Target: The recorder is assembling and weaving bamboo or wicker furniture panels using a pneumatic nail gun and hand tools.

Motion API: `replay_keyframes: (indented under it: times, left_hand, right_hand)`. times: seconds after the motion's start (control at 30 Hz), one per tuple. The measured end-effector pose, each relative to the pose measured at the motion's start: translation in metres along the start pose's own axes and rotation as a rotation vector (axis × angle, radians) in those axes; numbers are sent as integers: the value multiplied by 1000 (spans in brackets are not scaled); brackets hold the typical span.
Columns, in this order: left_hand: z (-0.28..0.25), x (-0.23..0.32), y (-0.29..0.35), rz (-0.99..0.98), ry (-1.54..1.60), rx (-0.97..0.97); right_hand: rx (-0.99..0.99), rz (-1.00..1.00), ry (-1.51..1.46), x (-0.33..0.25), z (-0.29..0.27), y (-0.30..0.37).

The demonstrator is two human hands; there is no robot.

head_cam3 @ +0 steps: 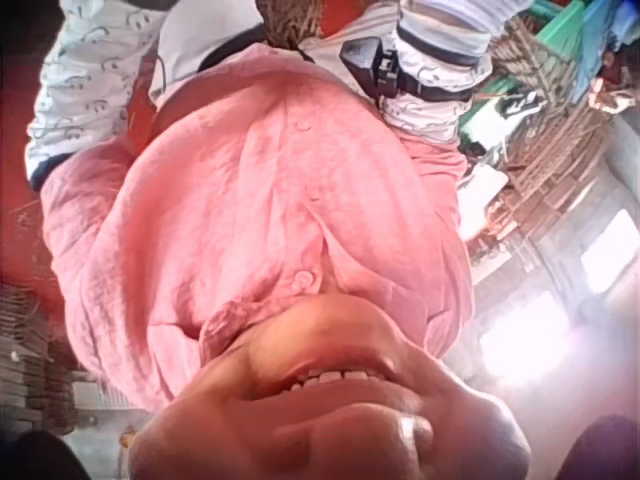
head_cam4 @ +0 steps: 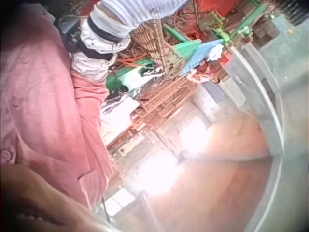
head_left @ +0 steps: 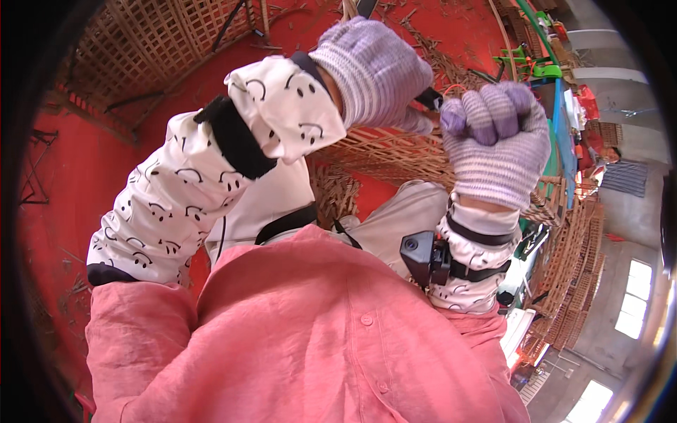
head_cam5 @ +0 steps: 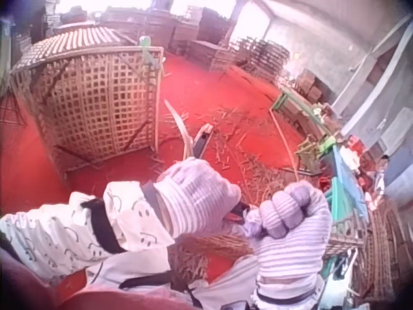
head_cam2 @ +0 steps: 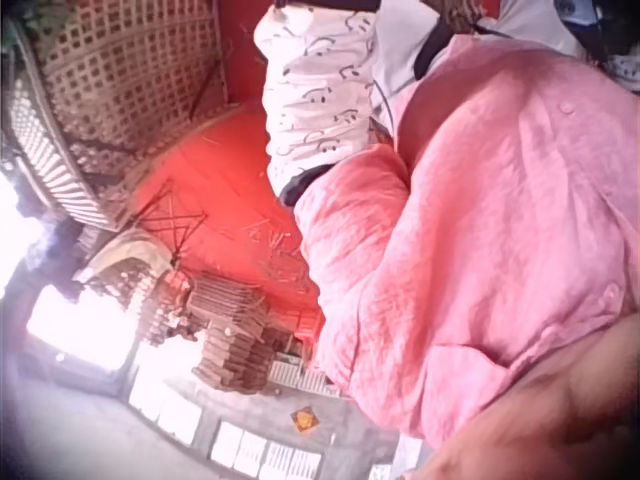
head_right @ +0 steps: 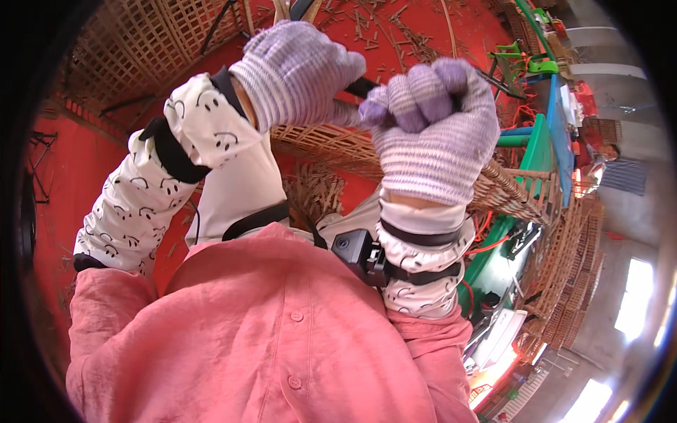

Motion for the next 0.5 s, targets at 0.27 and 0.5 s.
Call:
replay_keyframes:
  times: [0.27, 0.5]
  left_hand:
    - [0, 4, 11, 66, 145, 110]
    - [11, 3, 25, 28, 325, 170]
  right_hand:
    - [144, -48, 89, -10, 14, 17]
    - [75, 18, 291, -15, 39, 25]
Point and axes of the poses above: each hand's wrist, its own y-axis away from the middle knuckle, its own z-axis out of the palm, x = y × z, the point moved 9 cm from there along -y, towards the middle knuckle, and after that the axes turned 2 degrees about x, right-handed, at the moved point
